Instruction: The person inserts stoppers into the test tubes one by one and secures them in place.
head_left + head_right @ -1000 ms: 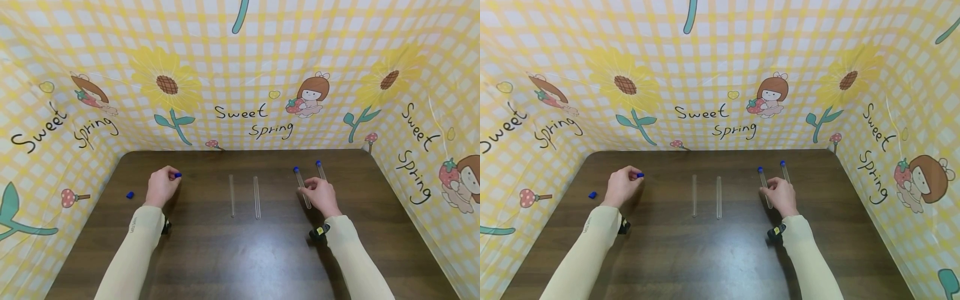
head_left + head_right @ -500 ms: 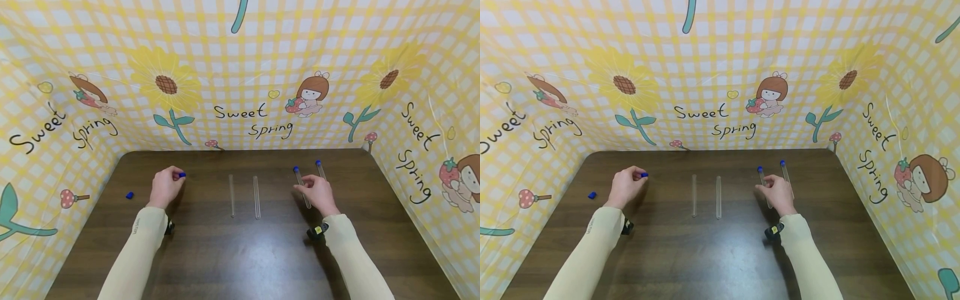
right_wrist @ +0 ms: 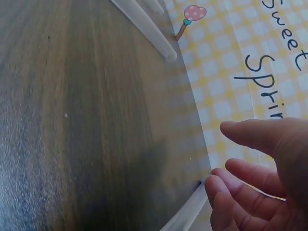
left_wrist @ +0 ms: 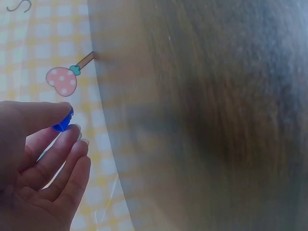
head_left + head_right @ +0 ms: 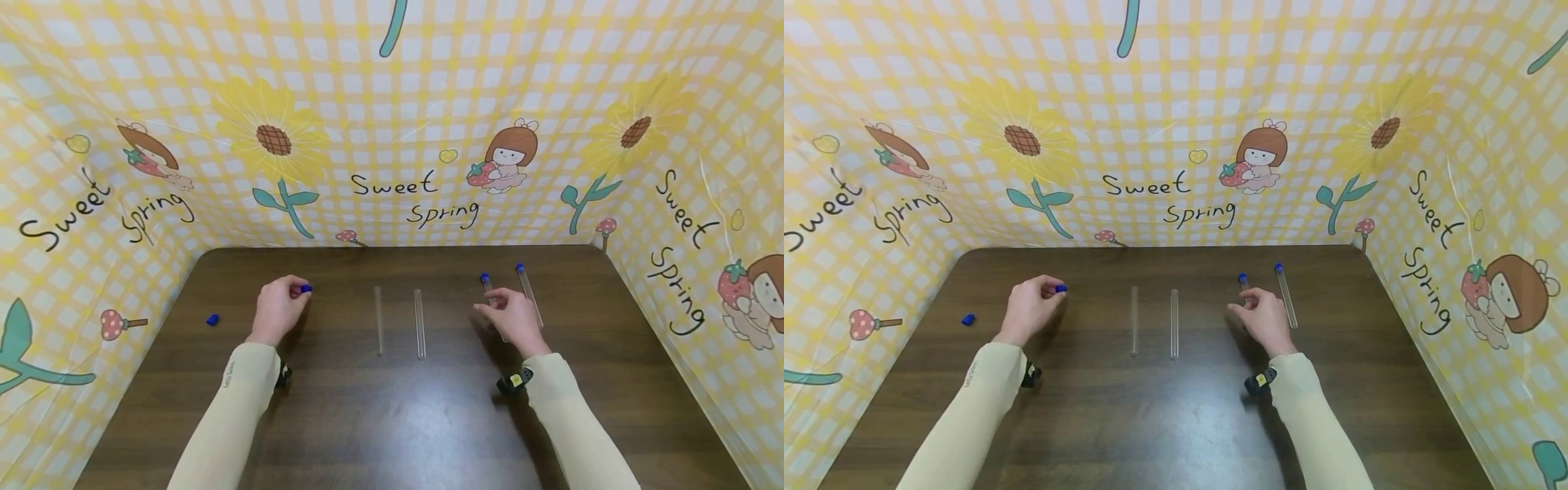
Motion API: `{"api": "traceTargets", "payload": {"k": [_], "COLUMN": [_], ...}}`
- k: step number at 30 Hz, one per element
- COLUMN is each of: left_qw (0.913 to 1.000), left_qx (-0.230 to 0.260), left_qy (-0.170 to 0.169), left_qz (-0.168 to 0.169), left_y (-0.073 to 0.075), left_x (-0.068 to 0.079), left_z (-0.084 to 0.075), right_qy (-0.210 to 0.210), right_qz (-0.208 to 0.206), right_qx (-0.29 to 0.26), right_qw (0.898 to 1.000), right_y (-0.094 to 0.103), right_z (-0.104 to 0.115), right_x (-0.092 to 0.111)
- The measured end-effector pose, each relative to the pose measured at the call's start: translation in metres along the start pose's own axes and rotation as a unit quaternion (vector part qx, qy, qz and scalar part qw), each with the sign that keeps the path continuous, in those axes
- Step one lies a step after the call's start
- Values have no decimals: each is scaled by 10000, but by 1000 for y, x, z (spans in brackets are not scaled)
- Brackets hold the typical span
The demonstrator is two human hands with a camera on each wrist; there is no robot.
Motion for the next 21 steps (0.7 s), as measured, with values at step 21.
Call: {"api": "traceTargets", "payload": {"k": [21], "left_qw": [9994], "left_qx": [-87], "left_qy": [-211], "left_qz": [251], "left_y": [-17], "left_x": [2], "left_z": [-12], "right_qy": [323], "right_qz": [46], "right_qx": [23], "right_qw": [9995], "right_y": [-21], "right_z": [16], "right_x": [6]}}
Point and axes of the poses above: each hand's wrist, its own x-axis away from the middle knuckle, its own y-axis out of the back of the hand, z = x × y, the point moved 10 cm from there along -x, towards the middle knuckle, and after that the axes turned 3 degrees about -z, right-handed, at the moved point
